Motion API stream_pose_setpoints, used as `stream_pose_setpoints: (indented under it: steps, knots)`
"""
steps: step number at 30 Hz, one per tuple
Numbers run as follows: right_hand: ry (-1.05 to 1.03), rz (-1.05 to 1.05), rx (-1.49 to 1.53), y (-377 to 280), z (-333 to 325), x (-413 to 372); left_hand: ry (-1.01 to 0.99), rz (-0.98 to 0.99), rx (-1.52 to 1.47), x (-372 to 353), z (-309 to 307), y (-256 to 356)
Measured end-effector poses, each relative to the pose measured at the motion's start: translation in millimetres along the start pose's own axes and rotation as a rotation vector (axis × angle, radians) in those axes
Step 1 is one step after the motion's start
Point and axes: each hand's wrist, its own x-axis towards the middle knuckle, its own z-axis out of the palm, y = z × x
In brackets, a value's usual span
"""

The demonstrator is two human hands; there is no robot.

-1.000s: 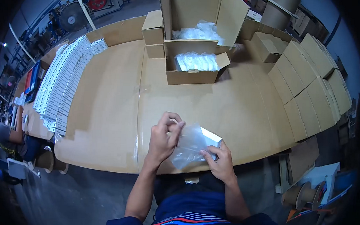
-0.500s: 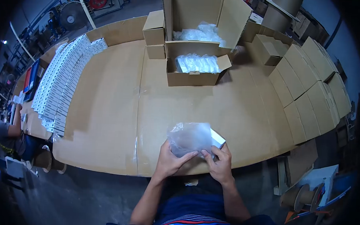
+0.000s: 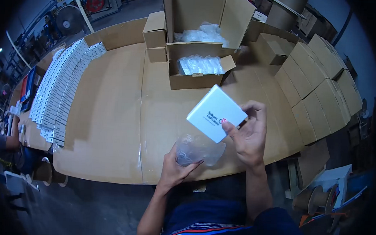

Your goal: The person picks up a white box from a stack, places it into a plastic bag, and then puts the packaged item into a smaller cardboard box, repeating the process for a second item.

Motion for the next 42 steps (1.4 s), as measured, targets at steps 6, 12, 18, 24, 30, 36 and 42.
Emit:
stream_pose_setpoints:
  steps: [6,12,18,24,30,36,42]
  knots:
    - [-0.158,0.089,0.000,10,8,-4,0.001,0.005,-0.032,0,-2,-3]
    - [-0.195,0.074,-0.106,6,-6,-2,-0.025,-0.017,0.000,0,-4,1]
    - [-0.260,0.066,-0.162,13,-8,0,-0.033,-0.030,0.074,0,-1,4]
    - [-0.160,0.087,-0.072,12,-4,4,0.005,-0.043,0.089,2,-1,3]
    - [-0.238,0.120,-0.167,19,-4,8,0.025,-0.059,0.113,2,3,3]
    - [-0.184,0.161,-0.266,37,3,11,0.040,-0.053,-0.149,2,7,-2]
    - [-0.220,0.382,-0.291,48,-5,8,0.067,-0.194,-0.549,0,6,-31]
